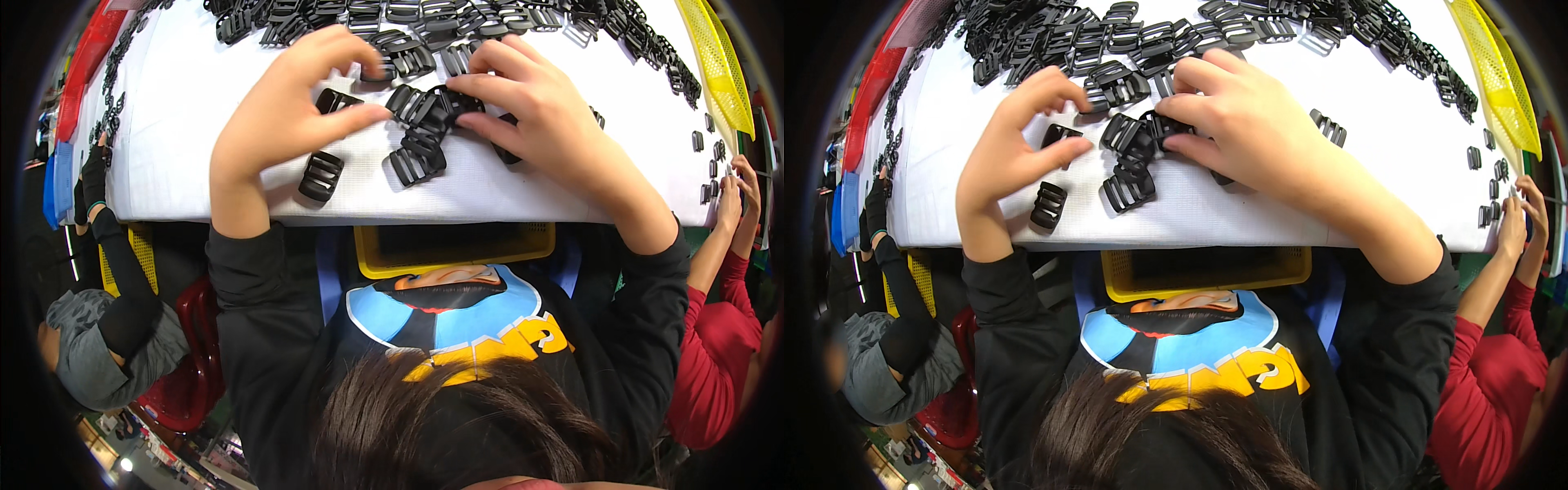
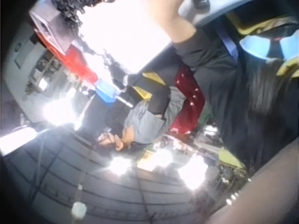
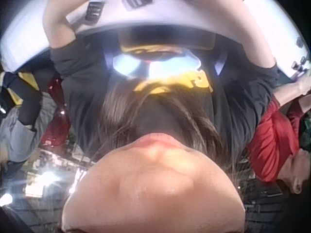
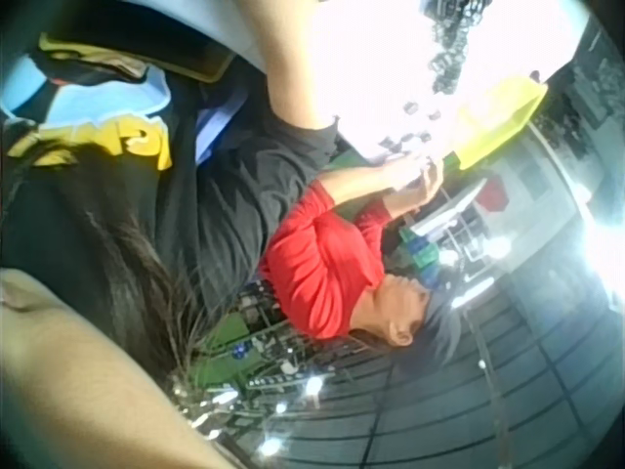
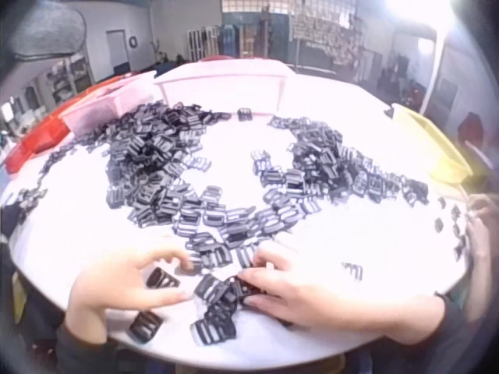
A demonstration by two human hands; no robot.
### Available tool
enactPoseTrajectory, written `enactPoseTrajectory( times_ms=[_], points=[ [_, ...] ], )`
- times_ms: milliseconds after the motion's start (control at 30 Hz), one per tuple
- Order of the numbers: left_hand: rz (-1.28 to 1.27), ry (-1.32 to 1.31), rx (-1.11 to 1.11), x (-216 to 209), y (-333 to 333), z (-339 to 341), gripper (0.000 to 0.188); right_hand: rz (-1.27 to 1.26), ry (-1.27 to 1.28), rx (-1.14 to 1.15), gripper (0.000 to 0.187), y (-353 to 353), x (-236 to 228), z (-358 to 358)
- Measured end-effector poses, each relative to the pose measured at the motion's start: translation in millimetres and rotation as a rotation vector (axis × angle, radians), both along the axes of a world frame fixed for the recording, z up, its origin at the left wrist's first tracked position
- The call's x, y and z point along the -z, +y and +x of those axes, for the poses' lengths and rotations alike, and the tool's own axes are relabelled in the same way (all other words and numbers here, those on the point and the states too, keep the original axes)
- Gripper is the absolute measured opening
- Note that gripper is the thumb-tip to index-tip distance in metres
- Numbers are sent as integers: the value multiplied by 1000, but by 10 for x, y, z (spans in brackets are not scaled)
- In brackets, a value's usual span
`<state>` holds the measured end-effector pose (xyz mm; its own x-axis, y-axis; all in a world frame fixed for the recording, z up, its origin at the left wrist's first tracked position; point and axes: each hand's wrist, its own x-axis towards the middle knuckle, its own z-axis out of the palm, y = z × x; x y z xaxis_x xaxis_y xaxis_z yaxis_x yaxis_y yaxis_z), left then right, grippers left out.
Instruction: The person sorts black plastic buckles on a white table, picking them up and arranging them into neat rows. They repeatedly gather scattered buckles and place them in organized lines across the table surface.
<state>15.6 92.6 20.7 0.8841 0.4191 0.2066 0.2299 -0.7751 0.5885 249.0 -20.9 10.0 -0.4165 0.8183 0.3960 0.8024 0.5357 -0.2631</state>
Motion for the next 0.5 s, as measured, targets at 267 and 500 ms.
enactPoseTrajectory(
  times_ms=[267,500],
  points=[
    [88,36,97,43,-26,69,31,-357,162,177,19,-14,-313,487],
    [47,64,-79,-7,-41,-34,20,-497,-29,594,17,-13,-272,621]
  ],
)
